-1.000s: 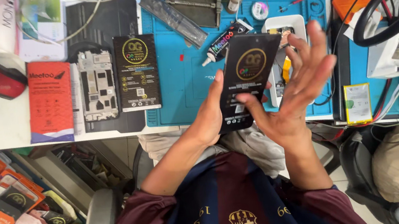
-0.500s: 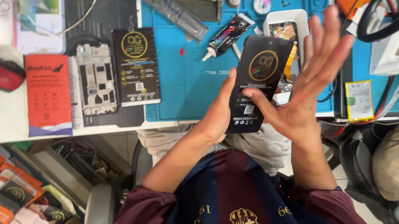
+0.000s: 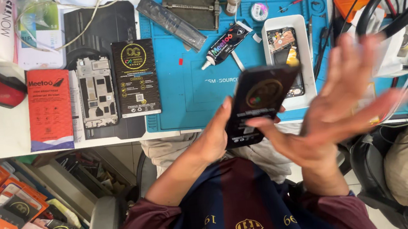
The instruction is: The person sits at a phone repair workbench and wraps yellow rubber bands around a disassembled smartphone frame to hold its parts together. They repeatedly stretch each band by hand, loop it around the device, and adjust the bands along the phone's length.
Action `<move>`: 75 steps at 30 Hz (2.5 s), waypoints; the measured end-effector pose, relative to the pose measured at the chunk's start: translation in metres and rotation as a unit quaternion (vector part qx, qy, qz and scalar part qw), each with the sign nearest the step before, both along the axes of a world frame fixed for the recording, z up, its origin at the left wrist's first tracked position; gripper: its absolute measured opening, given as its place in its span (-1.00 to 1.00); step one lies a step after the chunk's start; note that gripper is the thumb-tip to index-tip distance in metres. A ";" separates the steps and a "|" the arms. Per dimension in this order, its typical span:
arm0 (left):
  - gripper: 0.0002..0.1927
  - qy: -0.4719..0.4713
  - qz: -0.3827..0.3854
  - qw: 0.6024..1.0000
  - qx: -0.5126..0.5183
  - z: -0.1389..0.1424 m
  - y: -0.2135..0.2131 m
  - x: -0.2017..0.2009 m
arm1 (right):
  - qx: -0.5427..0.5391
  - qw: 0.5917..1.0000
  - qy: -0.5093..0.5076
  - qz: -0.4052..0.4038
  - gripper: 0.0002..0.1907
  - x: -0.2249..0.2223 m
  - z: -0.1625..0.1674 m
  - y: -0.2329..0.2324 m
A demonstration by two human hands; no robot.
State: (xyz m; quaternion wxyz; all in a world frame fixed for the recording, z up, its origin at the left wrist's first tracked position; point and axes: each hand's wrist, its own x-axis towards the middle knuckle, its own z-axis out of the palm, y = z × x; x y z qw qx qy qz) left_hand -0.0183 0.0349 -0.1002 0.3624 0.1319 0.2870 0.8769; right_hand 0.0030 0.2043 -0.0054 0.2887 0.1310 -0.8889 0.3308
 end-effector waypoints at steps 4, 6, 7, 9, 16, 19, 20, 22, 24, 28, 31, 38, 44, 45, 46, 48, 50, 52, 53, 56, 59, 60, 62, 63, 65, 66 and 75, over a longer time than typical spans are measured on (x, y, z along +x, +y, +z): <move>-0.08 0.046 -0.033 0.998 0.037 0.009 -0.003 0.010 | -0.021 0.998 0.024 -0.058 0.62 0.003 0.005 0.009; -0.04 0.022 -0.021 0.999 0.036 0.017 -0.004 0.011 | -0.057 0.998 0.018 -0.004 0.61 0.006 0.000 0.005; -0.01 0.009 -0.013 0.999 0.036 0.023 -0.005 0.012 | -0.070 0.997 -0.002 0.037 0.59 0.009 -0.004 -0.001; 0.01 0.069 0.000 0.997 0.027 0.032 -0.011 0.008 | -0.110 0.989 -0.018 0.097 0.50 0.011 -0.007 -0.008; -0.06 0.236 -0.017 0.971 -0.012 0.044 -0.014 0.003 | -0.332 0.931 0.062 0.141 -0.23 -0.003 0.032 -0.016; -0.19 0.266 -0.003 0.964 -0.001 0.033 -0.012 0.006 | -0.267 0.947 0.055 0.170 -0.48 -0.017 0.055 -0.013; -0.25 0.276 0.010 0.961 0.001 0.028 -0.011 0.008 | -0.265 0.947 0.045 0.177 -0.54 -0.018 0.058 -0.017; -0.36 0.302 0.050 0.952 -0.006 0.019 -0.009 0.013 | -0.292 0.939 0.022 0.183 -0.64 -0.018 0.061 -0.023; -0.43 0.313 0.067 0.947 -0.008 0.011 -0.010 0.017 | -0.316 0.930 0.004 0.186 -0.71 -0.017 0.060 -0.027; -0.44 0.322 0.068 0.944 -0.025 0.004 -0.012 0.021 | -0.299 0.932 -0.015 0.205 -0.76 -0.016 0.059 -0.026; -0.43 0.330 0.072 0.941 -0.029 0.007 -0.013 0.021 | -0.292 0.931 -0.028 0.217 -0.78 -0.018 0.061 -0.021; -0.36 0.298 0.032 0.954 0.000 0.023 -0.016 0.013 | -0.275 0.930 -0.083 0.231 -0.80 -0.015 0.065 -0.013; -0.29 0.277 0.015 0.961 0.010 0.033 -0.018 0.009 | -0.246 0.932 -0.100 0.245 -0.82 -0.017 0.064 -0.008; -0.29 0.278 0.016 0.960 0.010 0.034 -0.018 0.009 | -0.244 0.932 -0.100 0.246 -0.82 -0.018 0.064 -0.008; -0.28 0.272 0.011 0.962 0.012 0.034 -0.018 0.008 | -0.249 0.932 -0.098 0.244 -0.82 -0.018 0.064 -0.009; -0.25 0.256 -0.004 0.967 0.017 0.036 -0.019 0.008 | -0.252 0.933 -0.100 0.236 -0.81 -0.018 0.065 -0.013; -0.22 0.237 -0.019 0.971 0.021 0.037 -0.019 0.008 | -0.261 0.934 -0.106 0.222 -0.78 -0.014 0.066 -0.018; -0.17 0.204 -0.037 0.978 0.034 0.038 -0.020 0.008 | -0.293 0.930 -0.106 0.198 -0.72 -0.011 0.064 -0.022; -0.14 0.178 -0.051 0.982 0.045 0.038 -0.020 0.008 | -0.311 0.925 -0.098 0.196 -0.70 -0.011 0.062 -0.021; -0.08 0.083 -0.096 0.987 0.096 0.041 -0.019 0.013 | -0.364 0.906 -0.058 0.209 -0.68 -0.012 0.051 -0.017; -0.09 0.095 -0.085 0.986 0.103 0.042 -0.020 0.015 | -0.415 0.886 -0.010 0.205 -0.75 -0.009 0.034 -0.014; -0.09 0.109 -0.080 0.986 0.102 0.042 -0.020 0.015 | -0.427 0.882 0.001 0.200 -0.76 -0.007 0.029 -0.014; -0.08 0.118 -0.078 0.985 0.099 0.042 -0.020 0.016 | -0.431 0.881 0.012 0.196 -0.77 -0.003 0.021 -0.012; -0.07 0.110 -0.081 0.986 0.098 0.043 -0.020 0.017 | -0.432 0.880 0.017 0.195 -0.77 0.000 0.018 -0.011; -0.05 0.096 -0.085 0.988 0.090 0.044 -0.020 0.020 | -0.437 0.879 0.018 0.192 -0.77 0.003 0.015 -0.009; -0.05 0.091 -0.085 0.989 0.082 0.044 -0.021 0.021 | -0.441 0.877 0.018 0.190 -0.76 0.005 0.014 -0.009; -0.07 0.146 -0.061 0.987 0.038 0.041 -0.021 0.027 | -0.487 0.857 0.021 0.164 -0.78 0.014 0.013 -0.016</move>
